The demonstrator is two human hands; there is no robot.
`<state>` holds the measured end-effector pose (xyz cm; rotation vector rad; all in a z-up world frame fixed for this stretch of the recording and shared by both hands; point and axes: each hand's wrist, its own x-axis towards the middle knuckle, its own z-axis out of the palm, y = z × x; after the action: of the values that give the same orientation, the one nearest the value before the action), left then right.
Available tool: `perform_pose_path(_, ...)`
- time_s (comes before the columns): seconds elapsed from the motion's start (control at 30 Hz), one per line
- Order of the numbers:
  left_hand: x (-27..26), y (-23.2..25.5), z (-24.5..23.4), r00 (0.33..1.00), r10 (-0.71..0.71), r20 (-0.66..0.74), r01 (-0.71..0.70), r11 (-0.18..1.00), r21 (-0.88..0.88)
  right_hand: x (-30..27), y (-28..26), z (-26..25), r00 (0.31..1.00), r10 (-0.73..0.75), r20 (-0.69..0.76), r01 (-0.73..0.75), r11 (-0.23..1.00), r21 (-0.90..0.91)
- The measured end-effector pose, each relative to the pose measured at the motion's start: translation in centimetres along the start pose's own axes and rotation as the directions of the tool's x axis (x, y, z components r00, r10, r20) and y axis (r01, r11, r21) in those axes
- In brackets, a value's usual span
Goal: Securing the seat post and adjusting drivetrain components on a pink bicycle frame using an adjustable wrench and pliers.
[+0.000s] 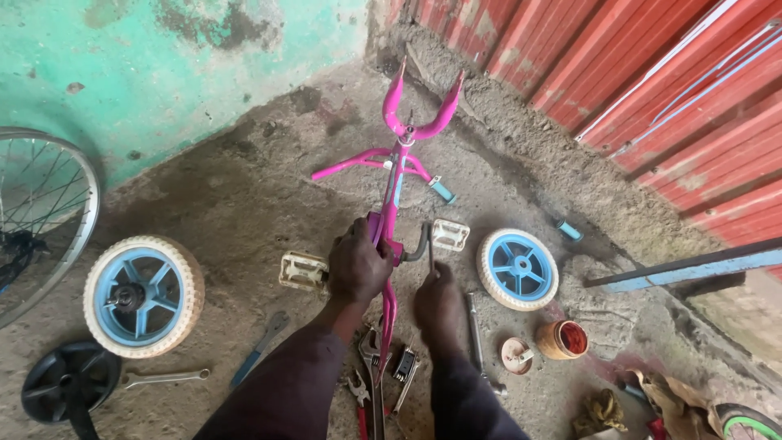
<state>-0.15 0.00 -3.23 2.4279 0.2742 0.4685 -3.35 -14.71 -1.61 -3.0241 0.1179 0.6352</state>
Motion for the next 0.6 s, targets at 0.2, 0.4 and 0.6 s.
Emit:
perform_pose_path(0.2, 0.2, -0.7, 0.9, 1.0, -0.009, -0.002, 0.01, 0.998, 0.068, -0.7, -1.4, 4.3, 0.904, 0.279, -0.323, 0.099, 0.598, 0.795)
perform_pose_path(0.4, 0.6, -1.2, 1.5, 0.999, 0.038, -0.031, -0.036, 0.997, 0.065, 1.1, -0.2, 6.1, 0.949, 0.24, -0.204, 0.128, 0.297, 0.946)
perform_pose_path(0.6, 1.4, -5.3, -0.3, 0.977, 0.173, 0.122, -0.181, 0.981, 0.064, -1.2, -0.8, 3.1, 0.983, 0.18, -0.041, 0.039, 0.017, 0.999)
